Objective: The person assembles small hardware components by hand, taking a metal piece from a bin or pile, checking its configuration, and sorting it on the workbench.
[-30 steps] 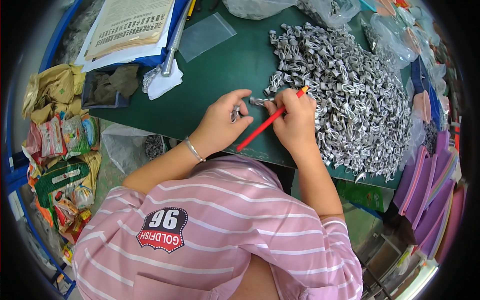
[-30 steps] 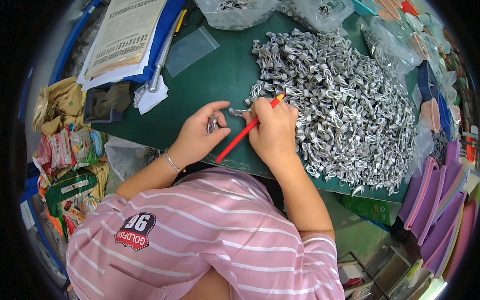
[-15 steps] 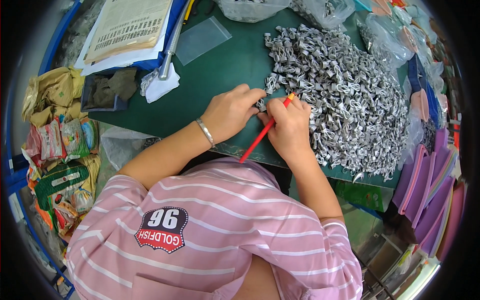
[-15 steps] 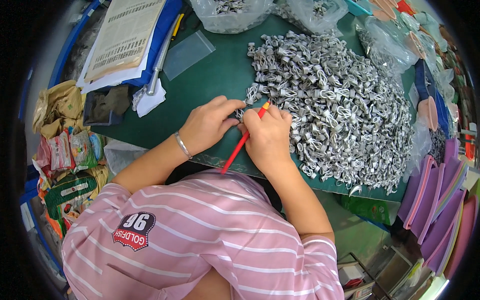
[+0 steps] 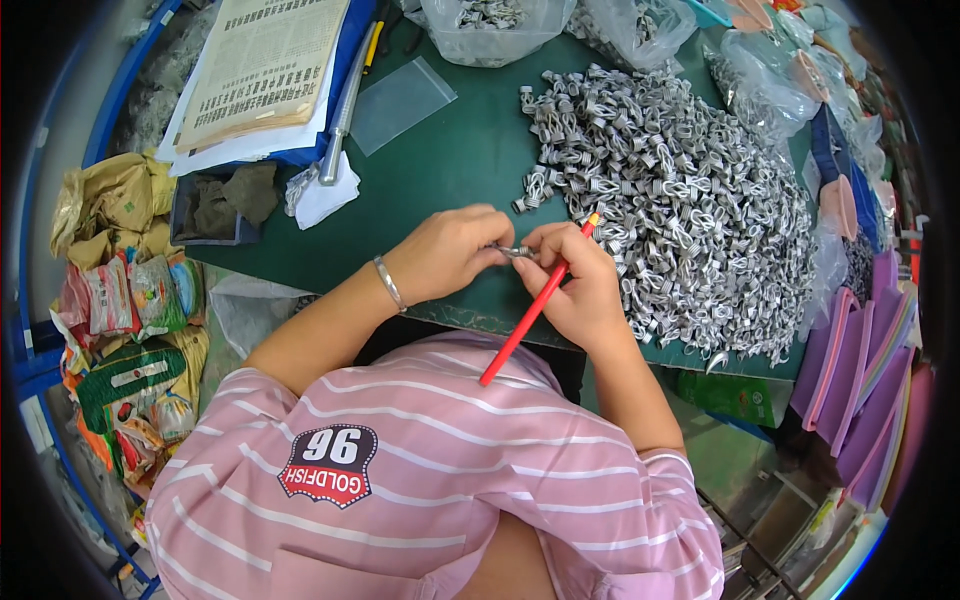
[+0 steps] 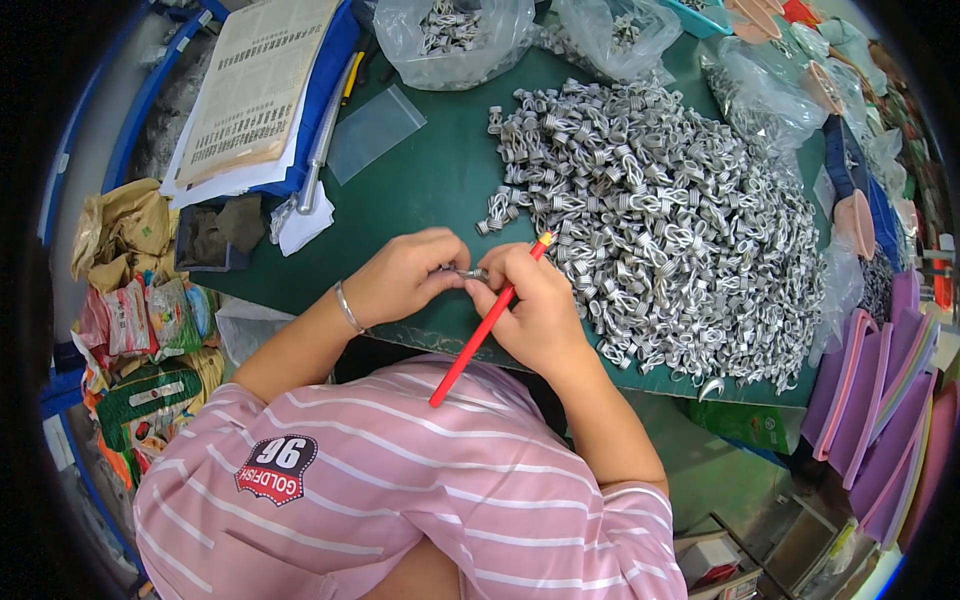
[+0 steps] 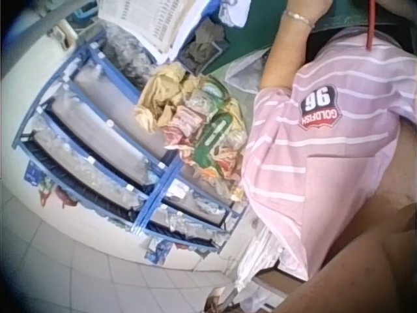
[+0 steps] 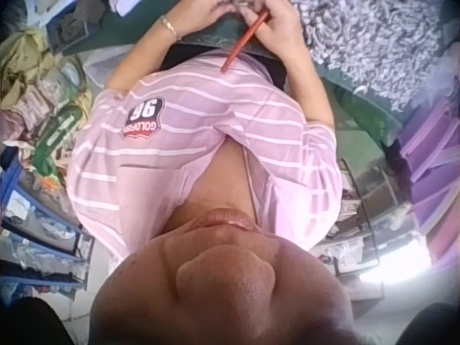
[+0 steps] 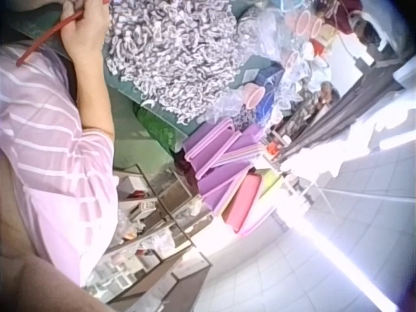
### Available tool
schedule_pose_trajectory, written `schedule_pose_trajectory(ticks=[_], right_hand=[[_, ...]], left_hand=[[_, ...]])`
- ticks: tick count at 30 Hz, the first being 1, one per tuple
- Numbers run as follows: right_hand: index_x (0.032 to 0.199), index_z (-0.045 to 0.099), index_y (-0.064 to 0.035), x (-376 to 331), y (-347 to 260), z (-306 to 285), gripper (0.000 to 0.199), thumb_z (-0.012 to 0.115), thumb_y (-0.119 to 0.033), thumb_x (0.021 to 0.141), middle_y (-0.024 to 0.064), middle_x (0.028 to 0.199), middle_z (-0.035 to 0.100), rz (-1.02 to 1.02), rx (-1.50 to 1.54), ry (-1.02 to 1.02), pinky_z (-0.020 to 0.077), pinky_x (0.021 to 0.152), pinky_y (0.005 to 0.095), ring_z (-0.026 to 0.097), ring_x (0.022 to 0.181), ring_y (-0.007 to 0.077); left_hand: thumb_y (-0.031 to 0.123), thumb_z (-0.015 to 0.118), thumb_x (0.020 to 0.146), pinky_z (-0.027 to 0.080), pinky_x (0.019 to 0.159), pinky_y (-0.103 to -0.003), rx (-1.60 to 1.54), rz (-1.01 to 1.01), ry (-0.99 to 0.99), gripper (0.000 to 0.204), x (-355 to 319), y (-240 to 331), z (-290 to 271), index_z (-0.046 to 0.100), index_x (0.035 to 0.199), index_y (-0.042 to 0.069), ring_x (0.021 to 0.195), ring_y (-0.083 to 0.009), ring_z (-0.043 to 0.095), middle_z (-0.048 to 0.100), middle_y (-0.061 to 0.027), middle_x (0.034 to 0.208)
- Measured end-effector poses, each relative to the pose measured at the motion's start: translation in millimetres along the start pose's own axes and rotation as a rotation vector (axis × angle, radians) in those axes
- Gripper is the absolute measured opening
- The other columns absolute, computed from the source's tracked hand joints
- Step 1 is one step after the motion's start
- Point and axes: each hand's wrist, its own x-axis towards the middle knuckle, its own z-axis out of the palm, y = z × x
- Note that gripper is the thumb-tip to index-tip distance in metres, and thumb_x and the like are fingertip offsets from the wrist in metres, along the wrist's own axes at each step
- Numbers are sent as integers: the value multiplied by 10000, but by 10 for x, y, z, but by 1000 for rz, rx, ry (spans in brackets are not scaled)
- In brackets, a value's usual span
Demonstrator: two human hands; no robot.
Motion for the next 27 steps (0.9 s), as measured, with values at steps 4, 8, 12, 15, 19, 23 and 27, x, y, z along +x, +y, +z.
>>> schedule_pose_trajectory(ticks=[4, 8, 12, 15, 19, 23, 27], right_hand=[[699, 383, -49, -59, 18, -52, 248, 575, 87, 779, 105, 829, 566, 321, 689, 16, 476, 588, 228, 561, 668, 120], [722, 394, -64, -189, 133, -39, 259, 587, 105, 757, 124, 924, 564, 255, 892, 90, 490, 684, 248, 555, 739, 129], [751, 388, -58, -260, 81, 12, 296, 627, 113, 718, 153, 960, 549, 176, 831, 175, 487, 701, 259, 548, 765, 144], [767, 373, -52, -276, 10, -32, 336, 670, 87, 693, 175, 953, 547, -30, 541, 233, 497, 681, 264, 566, 797, 168], [746, 385, -44, -168, -39, -66, 288, 650, 64, 717, 149, 851, 582, -67, 519, 227, 469, 583, 254, 564, 684, 158], [706, 423, -26, 34, 34, -141, 218, 627, 50, 723, 99, 718, 563, 86, -19, 157, 434, 535, 280, 536, 598, 209], [713, 444, -38, 218, 97, -99, 241, 682, -52, 679, 103, 646, 501, -35, -398, 101, 406, 523, 377, 498, 584, 293]], left_hand=[[48, 700, 694, 440, 590, -261, -268, -85, 67, 226, -12, 156, 22, 576, 883, 30, 668, -142, 563, 577, -63, 781], [19, 740, 659, 418, 574, -197, -396, -59, 106, 250, -36, 255, 5, 602, 867, 20, 672, -73, 535, 580, -22, 798], [-10, 725, 666, 388, 554, -184, -487, 3, 185, 243, -47, 282, 66, 612, 880, 8, 647, -71, 510, 570, -31, 788], [-20, 676, 714, 373, 524, -189, -755, -163, 163, 193, -87, 257, 76, 612, 896, -5, 645, -75, 495, 556, -58, 829], [95, 562, 839, 446, 525, -205, -1311, -370, 95, 192, -229, 176, 59, 534, 993, -15, 752, -172, 583, 560, -121, 917], [233, 508, 870, 442, 381, -253, -1646, -152, 50, 263, -691, -149, -225, 454, 1003, 13, 541, -222, 574, 541, -174, 820], [146, 625, 789, 346, 316, -219, -1090, -530, -68, 190, -1640, -362, -827, 550, 764, -27, 382, -141, 476, 541, -140, 599]])
